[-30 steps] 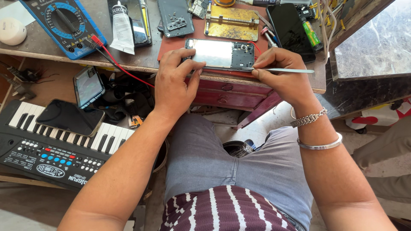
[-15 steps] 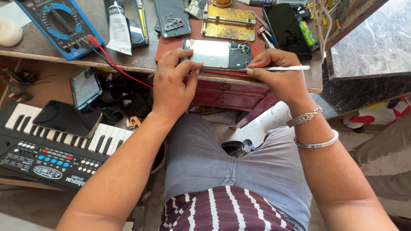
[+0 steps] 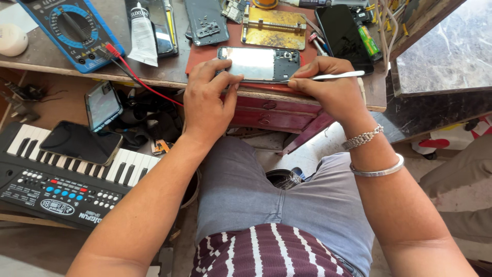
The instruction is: The person pries along the edge of a disassembled smartphone lying on a repair bench, using a metal pry tool in one hand while holding the phone steady with the other. They reposition the phone and continue working around its frame, separating components on the cluttered workbench.
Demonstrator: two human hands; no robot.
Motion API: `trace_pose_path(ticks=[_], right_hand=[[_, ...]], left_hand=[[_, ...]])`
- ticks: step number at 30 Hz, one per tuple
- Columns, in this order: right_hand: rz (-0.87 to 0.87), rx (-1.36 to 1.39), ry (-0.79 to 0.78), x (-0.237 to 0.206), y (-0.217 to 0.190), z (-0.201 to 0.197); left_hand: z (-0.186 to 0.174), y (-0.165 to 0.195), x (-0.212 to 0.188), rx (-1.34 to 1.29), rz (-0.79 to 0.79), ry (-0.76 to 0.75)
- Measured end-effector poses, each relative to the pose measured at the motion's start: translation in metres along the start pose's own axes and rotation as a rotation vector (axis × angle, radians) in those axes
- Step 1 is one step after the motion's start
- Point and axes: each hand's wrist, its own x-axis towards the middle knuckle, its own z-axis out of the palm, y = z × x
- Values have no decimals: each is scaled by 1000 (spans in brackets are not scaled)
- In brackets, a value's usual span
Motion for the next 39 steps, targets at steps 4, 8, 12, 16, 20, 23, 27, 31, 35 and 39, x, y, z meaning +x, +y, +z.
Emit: trace_pose_path(ticks=[4, 8, 12, 16, 20, 23, 27, 31, 35, 39], right_hand=[[25, 29, 13, -1, 1, 1], [-4, 32, 16, 0, 2, -1], [18, -69, 47, 1, 4, 4], [9, -25, 27, 2, 3, 5], [-70, -19, 45, 0, 3, 5], [-69, -39, 42, -1, 3, 7], [-89, -65, 26, -2, 2, 8], [-93, -41, 13, -4, -2, 6], [-74, -60, 0, -2, -2, 6], [-87, -92, 10, -3, -1, 6]], left_hand=[[1, 1, 1, 15, 3, -1], [-1, 0, 2, 16, 10, -13], [0, 1, 1, 15, -2, -20], [1, 1, 2, 19, 8, -1], [0, 0, 3, 14, 11, -9], [1, 1, 3, 16, 1, -12], [2, 3, 3, 11, -6, -12], [0, 2, 3, 11, 4, -16], [1, 1, 2, 16, 1, -14], [2, 3, 2, 3, -10, -12]])
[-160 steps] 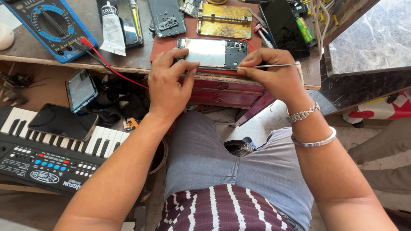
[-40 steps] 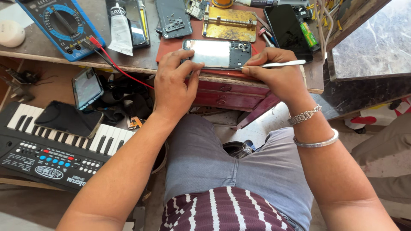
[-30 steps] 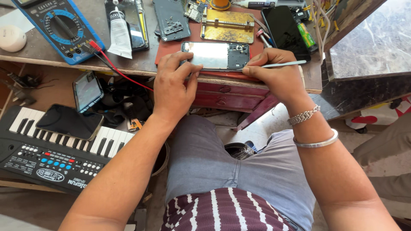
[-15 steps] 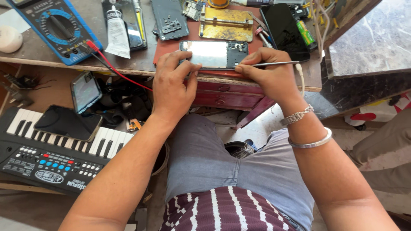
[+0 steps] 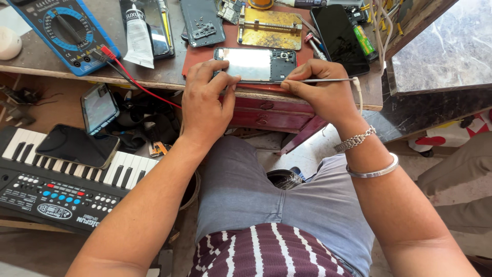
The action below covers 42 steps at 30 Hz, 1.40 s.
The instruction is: The person pries along the edge of a disassembled smartphone lying on a repair bench, using a metal pry tool in one hand while holding the phone steady with the other. They reposition the phone and continue working around its frame, separating components on the cluttered workbench.
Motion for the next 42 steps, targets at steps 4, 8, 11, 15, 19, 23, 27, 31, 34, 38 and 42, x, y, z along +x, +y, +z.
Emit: trace_pose_path(ticks=[4, 8, 11, 15, 19, 23, 27, 31, 34, 38, 42], right_hand=[[-6, 46, 47, -2, 2, 2], [-7, 40, 4, 0, 3, 3], [-5, 21, -1, 0, 3, 3], [-25, 31, 42, -4, 1, 3], [-32, -49, 14, -2, 1, 5], [-1, -1, 36, -2, 0, 5], [-51, -29, 54, -1, -1, 7], [4, -45, 32, -1, -1, 7], [-27, 6, 1, -2, -2, 4], [-29, -36, 34, -2, -2, 4], [6, -13, 4, 0, -2, 6]], left_hand=[[-3, -1, 0, 7, 27, 3], [-1, -1, 0, 9, 20, 1], [-1, -1, 0, 12, 20, 3], [-2, -2, 0, 3, 25, 0], [-2, -3, 0, 2, 13, -5], [-1, -3, 0, 5, 18, -2], [-2, -4, 0, 6, 27, 7], [-1, -2, -1, 16, 8, -2], [-1, -2, -1, 6, 19, 0], [-3, -3, -1, -3, 8, -9], [-2, -1, -1, 7, 10, -3]])
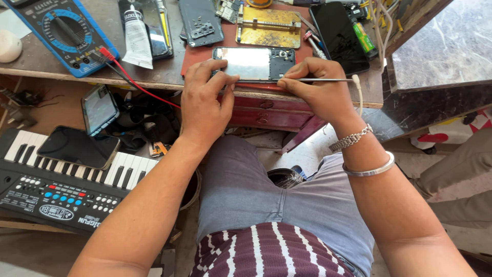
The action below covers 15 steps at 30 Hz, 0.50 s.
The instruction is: The person pries along the edge of a disassembled smartphone lying on a repair bench, using a metal pry tool in one hand while holding the phone steady with the other. They reposition the phone and continue working around its frame, separating components on the cluttered workbench.
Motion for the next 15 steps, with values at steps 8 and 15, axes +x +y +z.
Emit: trace_pose_path(ticks=[8, 15], right_hand=[[-28, -4, 28, -3, -1, -2], [-32, 40, -16, -1, 0, -1]], left_hand=[[-1, -1, 1, -11, 10, -1], [0, -1, 1, -6, 12, 1]])
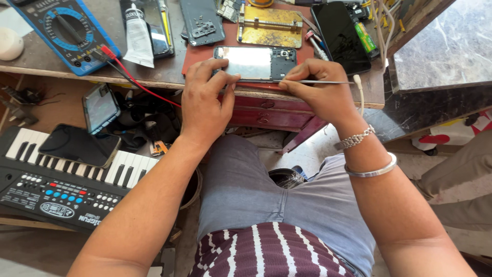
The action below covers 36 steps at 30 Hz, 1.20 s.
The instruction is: The person pries along the edge of a disassembled smartphone lying on a repair bench, using a metal pry tool in one hand while holding the phone steady with the other. They reposition the phone and continue working around its frame, separating components on the cluttered workbench.
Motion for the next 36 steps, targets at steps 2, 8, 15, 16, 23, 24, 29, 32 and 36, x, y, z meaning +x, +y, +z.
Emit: trace_pose_path(ticks=[2, 8, 15, 16, 23, 24, 29, 32, 36], right_hand=[[2, 24, -6, -1, -1, 1], [30, -45, 1, 0, 0, 1], [12, -10, 8, 1, 0, -2], [19, -16, 7, 0, 1, -1], [20, -75, 7, 1, 1, -1], [18, -40, 5, 0, 0, -2], [10, -60, -6, 2, 1, -1], [19, -82, -17, 2, 1, -2], [13, -28, 9, -1, 1, 0]], left_hand=[[-2, -1, -1, -2, 2, -3], [0, 0, -1, -5, -11, -10], [-2, -1, 1, -5, 5, 3], [-2, 0, 0, -7, 0, 2], [-2, 1, 0, 2, -20, -14], [-3, 1, 0, 2, -13, -15], [-1, 0, 0, 1, -7, -4], [1, 1, 0, -3, -13, -4], [-1, -1, -1, -6, 2, -4]])
